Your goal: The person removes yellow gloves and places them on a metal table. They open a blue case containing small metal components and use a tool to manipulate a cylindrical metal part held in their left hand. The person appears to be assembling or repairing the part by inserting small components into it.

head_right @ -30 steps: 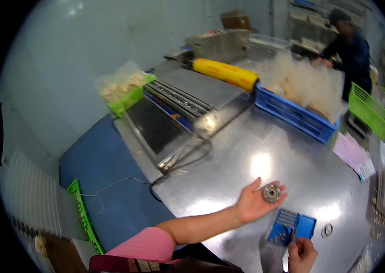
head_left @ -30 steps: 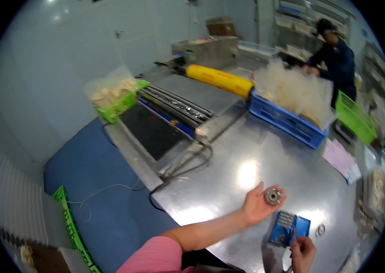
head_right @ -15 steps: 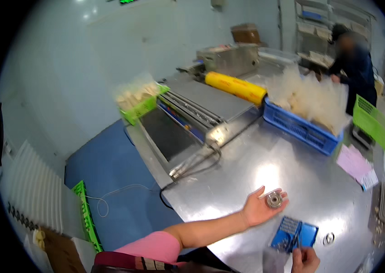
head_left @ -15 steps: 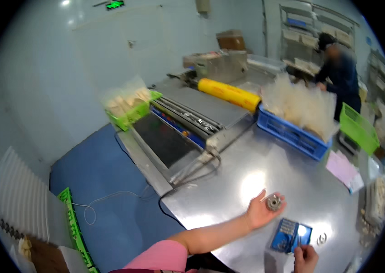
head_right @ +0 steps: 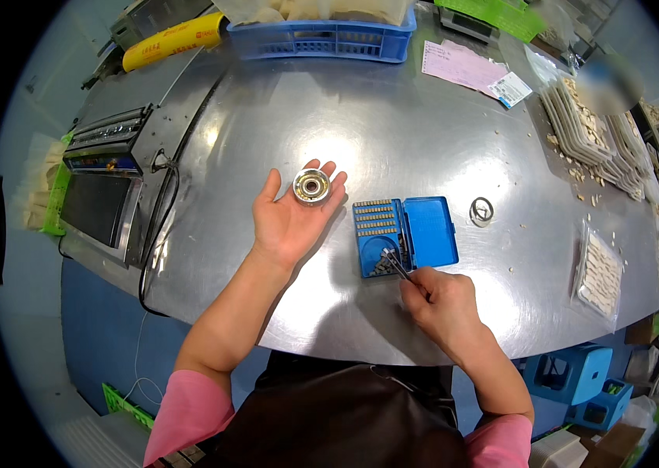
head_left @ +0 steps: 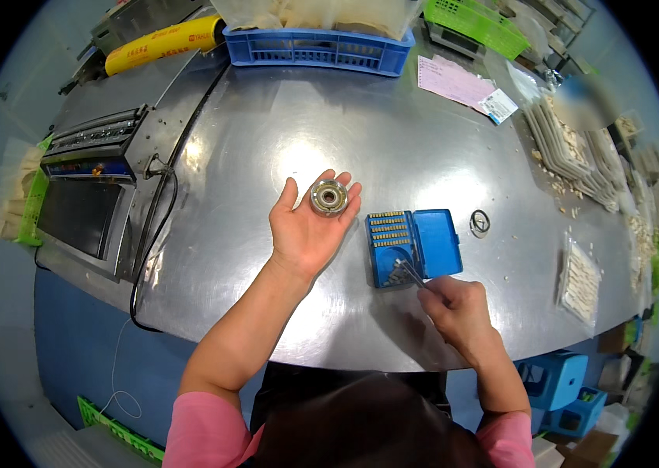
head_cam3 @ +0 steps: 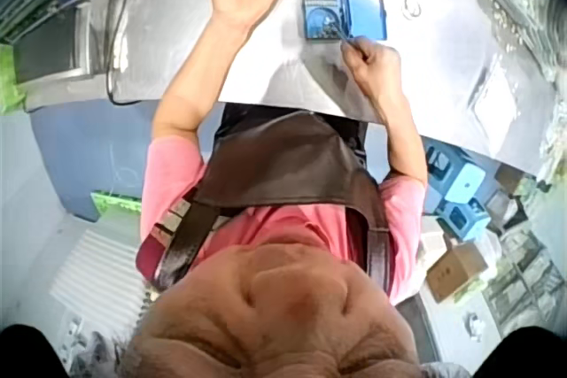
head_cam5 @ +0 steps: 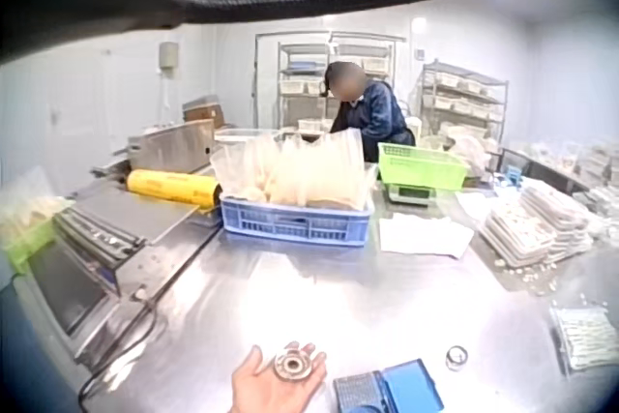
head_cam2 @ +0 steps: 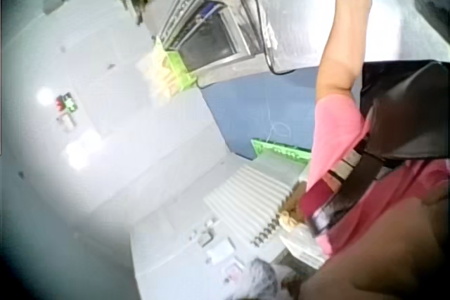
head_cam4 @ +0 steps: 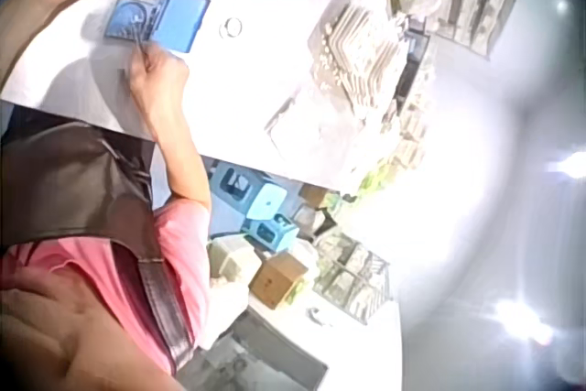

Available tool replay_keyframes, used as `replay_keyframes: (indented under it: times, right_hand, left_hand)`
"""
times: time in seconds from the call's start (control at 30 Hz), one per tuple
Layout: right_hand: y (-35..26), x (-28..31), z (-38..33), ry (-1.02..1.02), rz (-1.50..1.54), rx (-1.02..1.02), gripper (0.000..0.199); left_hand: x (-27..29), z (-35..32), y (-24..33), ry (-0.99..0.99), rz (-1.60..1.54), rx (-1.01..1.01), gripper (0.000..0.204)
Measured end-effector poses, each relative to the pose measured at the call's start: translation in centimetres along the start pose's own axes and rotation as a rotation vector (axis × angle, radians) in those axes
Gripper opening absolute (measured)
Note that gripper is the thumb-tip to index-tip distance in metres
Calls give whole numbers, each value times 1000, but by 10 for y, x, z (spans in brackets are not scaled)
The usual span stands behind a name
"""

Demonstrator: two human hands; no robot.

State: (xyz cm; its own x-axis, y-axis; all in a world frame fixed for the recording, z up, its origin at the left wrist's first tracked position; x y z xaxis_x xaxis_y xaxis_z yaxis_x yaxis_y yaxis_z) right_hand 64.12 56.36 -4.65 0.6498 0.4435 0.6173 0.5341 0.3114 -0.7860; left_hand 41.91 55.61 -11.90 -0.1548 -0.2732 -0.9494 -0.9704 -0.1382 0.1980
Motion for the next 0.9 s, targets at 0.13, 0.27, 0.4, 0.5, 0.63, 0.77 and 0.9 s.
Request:
replay_keyframes:
  times: [0.13, 0.27, 0.4, 0.5, 0.63, 0.77, 0.9]
  right_hand:
    - [-1, 0, 5, -2, -16, 22, 12]
    - [-4, 4, 10, 53, -59, 62, 12]
    - [6, 11, 12, 86, -12, 4, 10]
    - [4, 9, 4, 78, 54, 47, 13]
    - [-6, -6, -6, 45, 79, 204, 22]
    - [3, -14, -7, 16, 59, 226, 22]
    - [5, -16, -9, 5, 57, 201, 22]
  left_hand:
    - [1, -1, -8, -11, -15, 45, 59]
    - [1, -1, -12, 16, 21, 68, 55]
    - [1, -1, -11, 38, 29, 70, 54]
    - [6, 3, -11, 2, -12, 66, 58]
    - [6, 5, -11, 12, 12, 61, 58]
    - [4, 6, -14, 23, 24, 79, 59]
    - [4, 6, -14, 0, 31, 86, 59]
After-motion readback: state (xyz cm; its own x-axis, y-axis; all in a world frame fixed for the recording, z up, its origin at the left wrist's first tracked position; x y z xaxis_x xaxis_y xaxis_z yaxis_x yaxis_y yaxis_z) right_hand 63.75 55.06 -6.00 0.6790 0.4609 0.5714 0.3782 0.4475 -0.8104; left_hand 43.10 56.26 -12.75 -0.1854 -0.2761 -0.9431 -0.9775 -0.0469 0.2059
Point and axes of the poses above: each hand's wrist, its own z-axis towards the middle knuckle, its own x-axis out of the back of the hand, y = z × x, the point moved 5 cm from there along z, towards the middle knuckle, and after that the axes turned 10 degrees about z, right-handed, at the moved point
